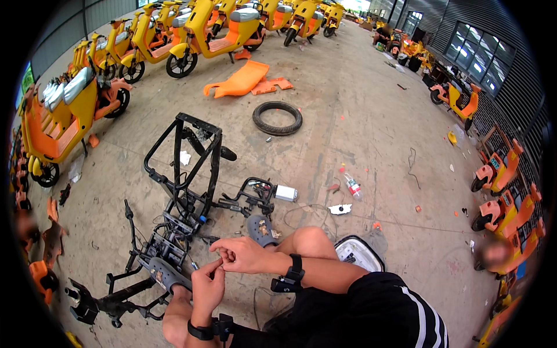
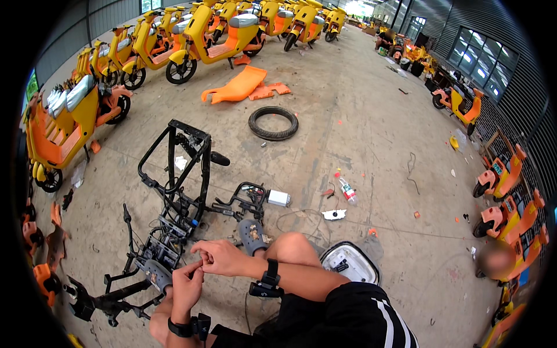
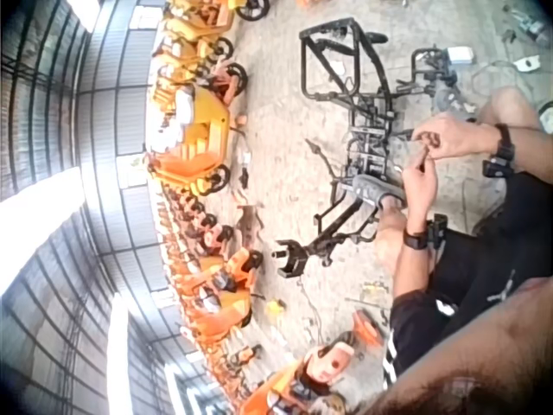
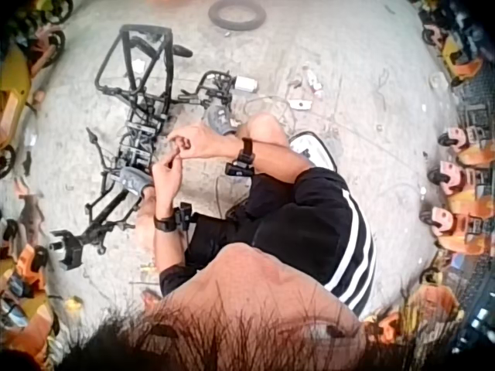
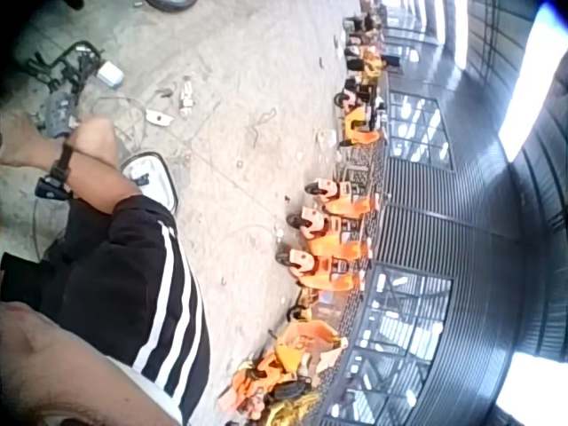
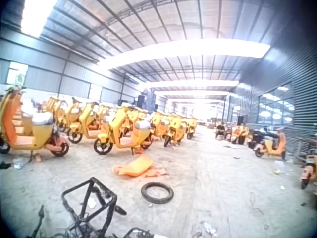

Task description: The person manipulates small electronic wires and connectors while sitting in a large warehouse environment with several vehicle frames.

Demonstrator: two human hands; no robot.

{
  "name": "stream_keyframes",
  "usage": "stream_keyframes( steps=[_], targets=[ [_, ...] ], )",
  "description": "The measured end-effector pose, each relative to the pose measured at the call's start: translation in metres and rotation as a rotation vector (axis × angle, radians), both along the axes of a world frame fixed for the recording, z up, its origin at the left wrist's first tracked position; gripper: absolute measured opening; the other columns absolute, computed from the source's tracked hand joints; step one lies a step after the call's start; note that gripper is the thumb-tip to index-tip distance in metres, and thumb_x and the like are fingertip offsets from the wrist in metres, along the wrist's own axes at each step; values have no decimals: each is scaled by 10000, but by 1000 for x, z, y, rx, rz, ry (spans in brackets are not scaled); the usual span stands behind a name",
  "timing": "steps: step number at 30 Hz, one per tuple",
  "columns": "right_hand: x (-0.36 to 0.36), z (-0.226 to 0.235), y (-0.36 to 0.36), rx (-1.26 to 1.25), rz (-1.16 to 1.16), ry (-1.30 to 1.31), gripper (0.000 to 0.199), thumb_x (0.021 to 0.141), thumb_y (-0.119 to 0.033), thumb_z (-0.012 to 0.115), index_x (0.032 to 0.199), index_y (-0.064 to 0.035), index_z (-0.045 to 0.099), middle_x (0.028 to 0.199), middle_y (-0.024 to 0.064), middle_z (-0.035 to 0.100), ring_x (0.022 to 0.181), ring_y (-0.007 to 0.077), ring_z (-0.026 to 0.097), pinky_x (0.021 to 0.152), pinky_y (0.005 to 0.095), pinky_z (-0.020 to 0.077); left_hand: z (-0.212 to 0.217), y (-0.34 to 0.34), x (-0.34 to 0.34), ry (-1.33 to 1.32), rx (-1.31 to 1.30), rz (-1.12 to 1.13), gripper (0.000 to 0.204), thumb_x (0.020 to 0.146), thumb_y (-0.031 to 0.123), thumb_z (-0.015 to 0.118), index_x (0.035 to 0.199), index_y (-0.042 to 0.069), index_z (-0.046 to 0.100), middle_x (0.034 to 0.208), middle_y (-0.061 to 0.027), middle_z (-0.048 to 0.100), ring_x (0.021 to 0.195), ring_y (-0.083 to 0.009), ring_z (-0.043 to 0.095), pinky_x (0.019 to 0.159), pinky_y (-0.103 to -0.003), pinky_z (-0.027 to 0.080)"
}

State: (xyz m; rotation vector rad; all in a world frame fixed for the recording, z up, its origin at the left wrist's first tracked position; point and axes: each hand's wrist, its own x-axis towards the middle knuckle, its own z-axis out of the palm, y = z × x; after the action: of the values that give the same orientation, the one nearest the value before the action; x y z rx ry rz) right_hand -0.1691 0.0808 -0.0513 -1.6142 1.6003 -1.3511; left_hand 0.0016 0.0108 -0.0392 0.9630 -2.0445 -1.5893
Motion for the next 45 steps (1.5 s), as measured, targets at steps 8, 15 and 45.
stream_keyframes(
  steps=[8, 15, 45],
  targets=[
    [2, 7, 2, -7, -11, -49, 389, 744, -48, 726, 1124, -45, 642, 720, 44, 592, 624, 148, 576, 591, 285, 488, 2, -1, 1, -2, 46, 40, 236, 912, 49, 619, 1098, -57, 720, 679, -9, 620, 609, -45, 490, 543, -233, 399],
    [2, 12, 4, -88, -8, -31, 216, 811, -62, 705, 1022, -19, 692, 847, 100, 635, 722, 181, 612, 655, 296, 515, 8, -2, -2, 120, 111, 144, 106, 909, 22, 662, 956, -62, 708, 764, -14, 666, 645, -53, 560, 580, -201, 439],
    [2, 19, 8, -116, -21, -2, 106, 893, -134, 702, 962, -53, 697, 729, 56, 502, 597, 179, 477, 546, 318, 403, 25, 2, -3, 158, 50, 291, 78, 849, 20, 719, 865, -55, 734, 605, 94, 473, 535, 4, 369, 484, -189, 257]
  ],
)
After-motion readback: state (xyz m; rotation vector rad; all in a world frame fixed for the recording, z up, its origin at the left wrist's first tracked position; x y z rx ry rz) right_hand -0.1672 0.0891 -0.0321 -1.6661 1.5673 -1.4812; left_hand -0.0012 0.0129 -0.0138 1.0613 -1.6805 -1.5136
